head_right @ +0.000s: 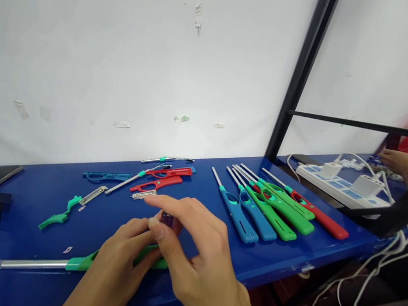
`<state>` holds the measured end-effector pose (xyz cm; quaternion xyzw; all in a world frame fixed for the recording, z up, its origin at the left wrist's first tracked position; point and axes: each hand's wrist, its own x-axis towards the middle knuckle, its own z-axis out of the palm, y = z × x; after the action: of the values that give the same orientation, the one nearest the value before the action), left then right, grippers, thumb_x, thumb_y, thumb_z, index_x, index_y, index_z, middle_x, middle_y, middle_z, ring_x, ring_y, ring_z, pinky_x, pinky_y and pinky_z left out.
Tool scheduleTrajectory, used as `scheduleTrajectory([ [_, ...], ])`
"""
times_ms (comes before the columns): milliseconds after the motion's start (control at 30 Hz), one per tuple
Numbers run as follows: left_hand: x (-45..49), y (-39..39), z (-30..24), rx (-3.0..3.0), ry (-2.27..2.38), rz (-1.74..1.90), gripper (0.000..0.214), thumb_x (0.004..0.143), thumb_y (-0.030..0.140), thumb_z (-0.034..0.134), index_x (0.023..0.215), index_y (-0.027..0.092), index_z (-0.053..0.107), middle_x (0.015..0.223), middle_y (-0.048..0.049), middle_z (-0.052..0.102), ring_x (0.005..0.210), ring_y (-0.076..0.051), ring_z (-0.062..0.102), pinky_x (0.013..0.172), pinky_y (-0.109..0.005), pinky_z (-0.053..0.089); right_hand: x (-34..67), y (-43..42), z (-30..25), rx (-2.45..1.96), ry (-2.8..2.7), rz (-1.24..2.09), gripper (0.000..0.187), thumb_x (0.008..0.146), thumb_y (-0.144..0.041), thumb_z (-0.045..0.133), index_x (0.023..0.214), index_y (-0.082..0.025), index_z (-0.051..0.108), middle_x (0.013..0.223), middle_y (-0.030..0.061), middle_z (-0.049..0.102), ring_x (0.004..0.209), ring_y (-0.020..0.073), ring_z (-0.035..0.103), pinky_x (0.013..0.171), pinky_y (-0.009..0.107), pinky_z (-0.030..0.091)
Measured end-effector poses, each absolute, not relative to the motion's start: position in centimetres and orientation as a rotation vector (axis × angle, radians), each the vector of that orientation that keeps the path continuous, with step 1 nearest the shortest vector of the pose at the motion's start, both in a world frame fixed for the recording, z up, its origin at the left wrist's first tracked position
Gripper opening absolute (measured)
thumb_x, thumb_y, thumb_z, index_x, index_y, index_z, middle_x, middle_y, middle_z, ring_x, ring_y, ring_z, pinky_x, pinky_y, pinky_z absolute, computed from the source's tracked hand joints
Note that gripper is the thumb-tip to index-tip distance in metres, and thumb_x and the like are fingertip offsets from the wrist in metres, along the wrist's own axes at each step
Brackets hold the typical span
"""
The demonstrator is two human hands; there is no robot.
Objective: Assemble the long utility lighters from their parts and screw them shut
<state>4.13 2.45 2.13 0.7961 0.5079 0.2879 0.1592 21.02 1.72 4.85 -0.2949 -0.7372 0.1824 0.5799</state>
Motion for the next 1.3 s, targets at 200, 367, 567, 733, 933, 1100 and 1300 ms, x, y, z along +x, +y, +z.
scheduleTrajectory([
  [200,4.03,2.27,2.05,2.277,1.440,0.856,0.022,0.098,0.006,0.066,0.097,0.023,0.079,0.101,-0.0010,0.077,0.093,-0.025,0.071,0.087,-0.041,0.053,20.93,1.95,4.87,-0.708,-1.706,0.435,0.037,0.107,-0.022,0.064,0.139,-0.039,0.069,0.102,-0.0032,0.076,0.087,0.0139,0.070,0.081,0.026,0.057],
  [367,4.11,2.25,1.86,2.288,1.418,0.842,0.023,0.098,0.005,0.065,0.100,0.024,0.080,0.102,-0.0008,0.077,0.094,-0.025,0.071,0.086,-0.040,0.054,21.11,1.93,4.76,-0.709,-1.701,0.442,0.039,0.106,-0.021,0.064,0.140,-0.040,0.068,0.104,-0.0045,0.076,0.089,0.0133,0.070,0.083,0.025,0.056],
  [567,3.97,2.34,1.49,2.269,1.404,0.825,0.020,0.100,0.009,0.065,0.101,0.024,0.079,0.106,-0.0024,0.077,0.096,-0.025,0.071,0.087,-0.039,0.055,21.11,2.00,4.69,-0.721,-1.707,0.431,0.038,0.107,-0.022,0.064,0.140,-0.040,0.068,0.103,-0.0055,0.076,0.088,0.0122,0.070,0.084,0.024,0.055],
  [733,3.85,2.45,1.54,2.265,1.393,0.812,0.022,0.102,0.011,0.061,0.101,0.024,0.079,0.106,-0.0024,0.077,0.096,-0.025,0.073,0.089,-0.038,0.056,21.16,2.25,4.87,-0.748,-1.692,0.419,0.036,0.107,-0.024,0.065,0.138,-0.040,0.069,0.101,-0.0057,0.077,0.086,0.0122,0.070,0.082,0.024,0.055],
  [933,3.46,2.61,1.74,2.287,1.349,0.776,0.033,0.104,0.011,0.049,0.102,0.024,0.079,0.106,-0.0037,0.077,0.096,-0.025,0.073,0.090,-0.038,0.056,21.14,2.42,5.03,-0.759,-1.691,0.413,0.035,0.107,-0.026,0.065,0.138,-0.040,0.070,0.100,-0.0050,0.077,0.085,0.0131,0.070,0.080,0.026,0.055],
  [1100,3.38,2.54,1.64,2.290,1.327,0.781,0.036,0.105,0.016,0.043,0.102,0.024,0.077,0.106,-0.0054,0.075,0.097,-0.025,0.071,0.091,-0.037,0.056,21.11,2.54,5.11,-0.760,-1.696,0.414,0.036,0.106,-0.026,0.065,0.139,-0.040,0.069,0.098,-0.0045,0.077,0.081,0.0135,0.068,0.077,0.026,0.055],
  [1300,3.43,2.60,1.52,2.274,1.289,0.823,0.035,0.105,0.019,0.042,0.100,0.025,0.076,0.105,-0.0053,0.074,0.097,-0.024,0.069,0.093,-0.038,0.055,21.24,2.48,5.08,-0.764,-1.676,0.420,0.035,0.106,-0.026,0.065,0.138,-0.039,0.070,0.098,-0.0041,0.077,0.081,0.0134,0.068,0.076,0.027,0.056],
])
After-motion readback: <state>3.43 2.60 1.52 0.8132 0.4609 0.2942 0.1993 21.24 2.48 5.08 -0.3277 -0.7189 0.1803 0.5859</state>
